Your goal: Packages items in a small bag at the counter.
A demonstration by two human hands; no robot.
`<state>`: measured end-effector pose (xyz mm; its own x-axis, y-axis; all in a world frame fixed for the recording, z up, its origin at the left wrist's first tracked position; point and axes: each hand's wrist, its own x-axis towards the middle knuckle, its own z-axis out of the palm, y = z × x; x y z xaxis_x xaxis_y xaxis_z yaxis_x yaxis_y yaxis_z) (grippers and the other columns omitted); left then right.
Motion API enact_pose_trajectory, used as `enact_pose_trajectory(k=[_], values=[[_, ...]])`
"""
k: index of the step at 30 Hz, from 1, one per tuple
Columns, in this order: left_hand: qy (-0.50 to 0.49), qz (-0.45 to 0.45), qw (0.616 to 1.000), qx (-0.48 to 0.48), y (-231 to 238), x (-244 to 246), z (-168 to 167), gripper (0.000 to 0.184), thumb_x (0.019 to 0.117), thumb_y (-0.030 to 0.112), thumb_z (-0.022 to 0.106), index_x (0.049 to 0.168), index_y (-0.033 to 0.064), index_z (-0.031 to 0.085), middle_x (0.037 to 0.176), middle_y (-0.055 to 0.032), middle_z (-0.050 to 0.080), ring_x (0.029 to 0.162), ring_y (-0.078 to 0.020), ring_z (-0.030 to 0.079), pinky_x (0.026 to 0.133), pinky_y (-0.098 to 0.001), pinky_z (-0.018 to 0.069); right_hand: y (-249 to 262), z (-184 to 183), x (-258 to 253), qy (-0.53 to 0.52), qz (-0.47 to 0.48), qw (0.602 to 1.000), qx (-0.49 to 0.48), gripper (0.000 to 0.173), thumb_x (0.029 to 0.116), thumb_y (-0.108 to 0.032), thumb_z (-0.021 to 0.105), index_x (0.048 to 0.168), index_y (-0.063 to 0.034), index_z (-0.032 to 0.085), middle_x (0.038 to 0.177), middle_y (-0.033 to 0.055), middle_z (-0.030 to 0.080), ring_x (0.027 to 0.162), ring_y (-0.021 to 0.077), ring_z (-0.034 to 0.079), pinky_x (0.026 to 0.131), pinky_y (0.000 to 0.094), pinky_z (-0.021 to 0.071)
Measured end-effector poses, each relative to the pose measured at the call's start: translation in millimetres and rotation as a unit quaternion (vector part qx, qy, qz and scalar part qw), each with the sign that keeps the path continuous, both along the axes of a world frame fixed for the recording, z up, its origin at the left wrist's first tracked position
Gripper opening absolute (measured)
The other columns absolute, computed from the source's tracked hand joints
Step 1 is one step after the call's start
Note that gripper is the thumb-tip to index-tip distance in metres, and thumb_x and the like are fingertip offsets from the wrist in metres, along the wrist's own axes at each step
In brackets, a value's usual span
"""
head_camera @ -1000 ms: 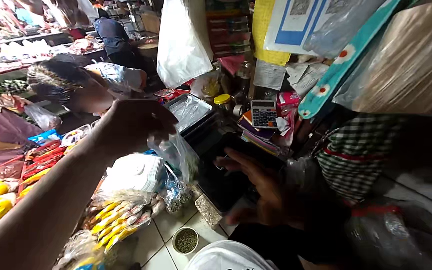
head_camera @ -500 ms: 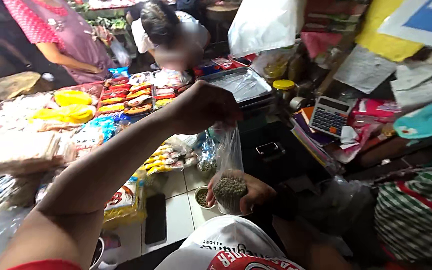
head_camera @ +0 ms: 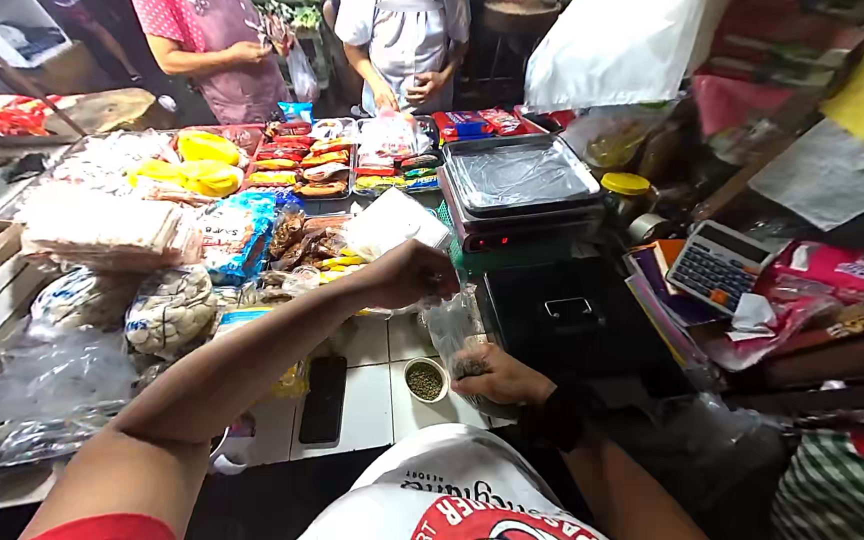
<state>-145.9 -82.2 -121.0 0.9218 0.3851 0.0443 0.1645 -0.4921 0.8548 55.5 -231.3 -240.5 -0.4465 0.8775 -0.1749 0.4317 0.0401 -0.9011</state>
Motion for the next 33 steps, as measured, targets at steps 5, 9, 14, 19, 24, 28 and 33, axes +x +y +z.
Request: enact_pose_trajectory(k=[5,9,14,19,24,28,33], values=[[0.015,0.043,0.99,-0.137,-5.1,-24.5,-126.2,0.007,0.0921,-0.003,0.063,0.097,-0.0029,0.069,0.091,-0.0026,0.07,0.084,-0.0043,0.064,0.082,-0.0262,0.0554,-4.0,0.0,9.5,-0.217,-0.001,0.969,-0.122,0.021,0.0937,-0.018,0.066,0.1,0.0008,0.073,0.093,0.0184,0.07,0.092,0.0321,0.067,0.084,0.0575,0.0498],[-0.032,0.057,0.972,-0.227,-25.4,-24.7,-207.6,0.006,0.0912,-0.005,0.063,0.097,-0.0059,0.066,0.098,-0.0055,0.071,0.089,-0.0065,0.067,0.085,-0.0278,0.0574,-0.7,4.2,4.3,-0.315,0.018,0.931,-0.182,0.029,0.0925,-0.024,0.069,0.099,0.0043,0.068,0.096,0.0231,0.067,0.095,0.0383,0.065,0.083,0.0609,0.0482],[-0.06,0.089,0.983,-0.148,-33.8,-20.2,-255.6,0.018,0.0914,0.008,0.073,0.105,-0.0046,0.071,0.103,-0.0091,0.073,0.094,-0.0084,0.067,0.087,-0.028,0.054,4.8,-1.9,-8.8,-0.393,0.057,0.891,-0.219,0.037,0.0918,-0.03,0.068,0.103,0.0054,0.066,0.104,0.0269,0.066,0.102,0.0433,0.064,0.084,0.0648,0.0485],[-0.067,0.112,0.988,-0.078,-41.3,-21.6,-277.9,0.02,0.0926,0.018,0.075,0.101,0.0002,0.078,0.106,-0.0125,0.075,0.12,-0.0253,0.062,0.112,-0.0421,0.041,5.7,-8.1,-18.1,-0.409,0.089,0.877,-0.234,0.034,0.092,-0.029,0.066,0.094,0.0049,0.066,0.096,0.0251,0.066,0.095,0.0415,0.064,0.079,0.0633,0.0482],[-0.08,0.111,0.988,-0.073,-40.5,-22.9,-286.0,0.022,0.0968,0.02,0.07,0.107,0.0041,0.079,0.119,-0.0105,0.075,0.13,-0.0271,0.058,0.118,-0.0436,0.0345,7.3,-12.2,-17.1,-0.418,0.096,0.872,-0.235,0.058,0.0944,-0.052,0.068,0.103,0.0061,0.067,0.105,0.0265,0.066,0.104,0.0423,0.064,0.089,0.0632,0.0486],[-0.074,0.086,0.99,-0.08,-38.6,-24.1,-287.6,0.026,0.1003,0.024,0.065,0.115,0.0073,0.079,0.135,-0.0117,0.067,0.135,-0.0285,0.053,0.12,-0.0469,0.0287,8.6,-10.2,-18.5,-0.421,0.107,0.868,-0.242,0.051,0.1007,-0.044,0.061,0.102,0.0065,0.067,0.104,0.027,0.066,0.104,0.0425,0.064,0.089,0.0629,0.0477],[-0.051,0.053,0.988,-0.133,-35.9,-30.0,-277.3,0.04,0.0996,0.023,0.065,0.136,0.0052,0.066,0.147,-0.0139,0.058,0.137,-0.0281,0.05,0.108,-0.0427,0.0434,10.6,-8.3,-19.8,-0.439,0.109,0.854,-0.258,0.045,0.098,-0.037,0.064,0.099,0.0076,0.066,0.104,0.0278,0.065,0.103,0.0432,0.064,0.086,0.0633,0.0482]])
